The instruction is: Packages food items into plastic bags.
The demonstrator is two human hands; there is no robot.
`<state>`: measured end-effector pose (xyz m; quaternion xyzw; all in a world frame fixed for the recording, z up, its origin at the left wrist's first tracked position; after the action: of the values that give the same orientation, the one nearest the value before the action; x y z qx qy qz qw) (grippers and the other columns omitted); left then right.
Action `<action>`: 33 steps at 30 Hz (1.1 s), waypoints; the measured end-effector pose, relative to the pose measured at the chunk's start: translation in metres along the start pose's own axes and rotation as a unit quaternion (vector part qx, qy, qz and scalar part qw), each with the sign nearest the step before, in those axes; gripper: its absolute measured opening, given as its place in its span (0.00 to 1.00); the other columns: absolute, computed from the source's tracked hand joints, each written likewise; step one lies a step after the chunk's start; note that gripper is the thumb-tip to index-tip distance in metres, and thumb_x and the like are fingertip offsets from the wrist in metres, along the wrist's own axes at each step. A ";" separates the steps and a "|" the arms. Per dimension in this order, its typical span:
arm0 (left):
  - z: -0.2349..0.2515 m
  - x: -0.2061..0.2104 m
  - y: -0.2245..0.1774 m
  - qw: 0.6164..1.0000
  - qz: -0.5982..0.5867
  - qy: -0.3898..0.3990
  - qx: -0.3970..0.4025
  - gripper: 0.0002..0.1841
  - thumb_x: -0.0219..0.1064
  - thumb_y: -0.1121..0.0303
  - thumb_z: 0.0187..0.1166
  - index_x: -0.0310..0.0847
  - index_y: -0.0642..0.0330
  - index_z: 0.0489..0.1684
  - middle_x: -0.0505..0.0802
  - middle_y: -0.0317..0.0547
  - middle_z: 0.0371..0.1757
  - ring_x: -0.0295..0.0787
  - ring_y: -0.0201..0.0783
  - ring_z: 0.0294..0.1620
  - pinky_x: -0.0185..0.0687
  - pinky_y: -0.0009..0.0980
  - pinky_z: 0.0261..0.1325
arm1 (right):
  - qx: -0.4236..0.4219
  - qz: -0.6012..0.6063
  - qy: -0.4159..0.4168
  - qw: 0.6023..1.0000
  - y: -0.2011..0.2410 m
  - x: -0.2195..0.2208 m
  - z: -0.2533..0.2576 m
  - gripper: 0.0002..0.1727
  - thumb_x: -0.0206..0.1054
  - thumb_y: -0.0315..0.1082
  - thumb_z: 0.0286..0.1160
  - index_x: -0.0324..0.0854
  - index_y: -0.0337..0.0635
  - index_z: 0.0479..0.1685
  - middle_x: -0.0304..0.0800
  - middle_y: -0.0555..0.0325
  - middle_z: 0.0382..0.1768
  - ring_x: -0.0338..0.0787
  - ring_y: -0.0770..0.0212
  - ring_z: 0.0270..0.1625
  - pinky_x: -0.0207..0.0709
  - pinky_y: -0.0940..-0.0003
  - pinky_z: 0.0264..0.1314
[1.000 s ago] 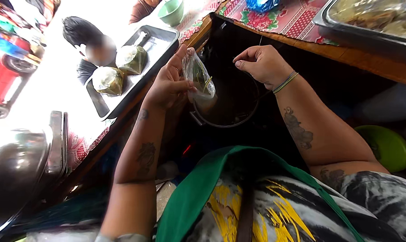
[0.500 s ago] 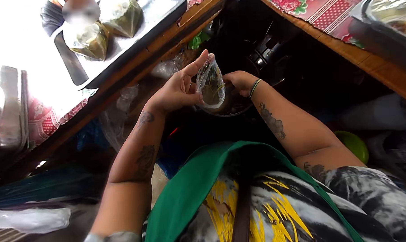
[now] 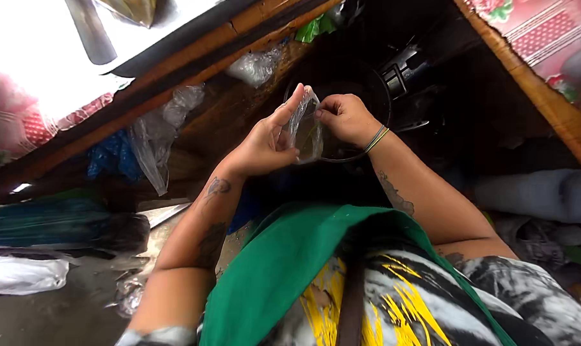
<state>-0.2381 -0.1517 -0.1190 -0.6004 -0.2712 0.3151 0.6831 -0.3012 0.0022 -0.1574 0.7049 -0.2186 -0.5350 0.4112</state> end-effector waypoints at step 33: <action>0.023 -0.031 -0.063 0.985 -0.089 -0.144 0.024 0.54 0.66 0.93 0.65 0.37 0.60 0.96 0.62 0.50 0.92 0.91 0.36 0.45 0.90 0.29 0.34 | 0.003 0.050 -0.014 0.999 0.066 -0.052 0.009 0.20 0.58 0.30 0.87 0.76 0.34 0.74 0.90 0.50 0.55 0.92 0.65 0.45 0.88 0.68 0.48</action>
<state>-0.2686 -0.1654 -0.0529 -0.5056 -0.4112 0.3431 0.6764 -0.3183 0.0006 -0.0752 0.6868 -0.2611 -0.5226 0.4324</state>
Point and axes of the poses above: each hand's wrist, its own z-axis towards the middle knuckle, its own x-axis out of the palm, y = z × x, the point moved 8 cm from there along z, towards the middle knuckle
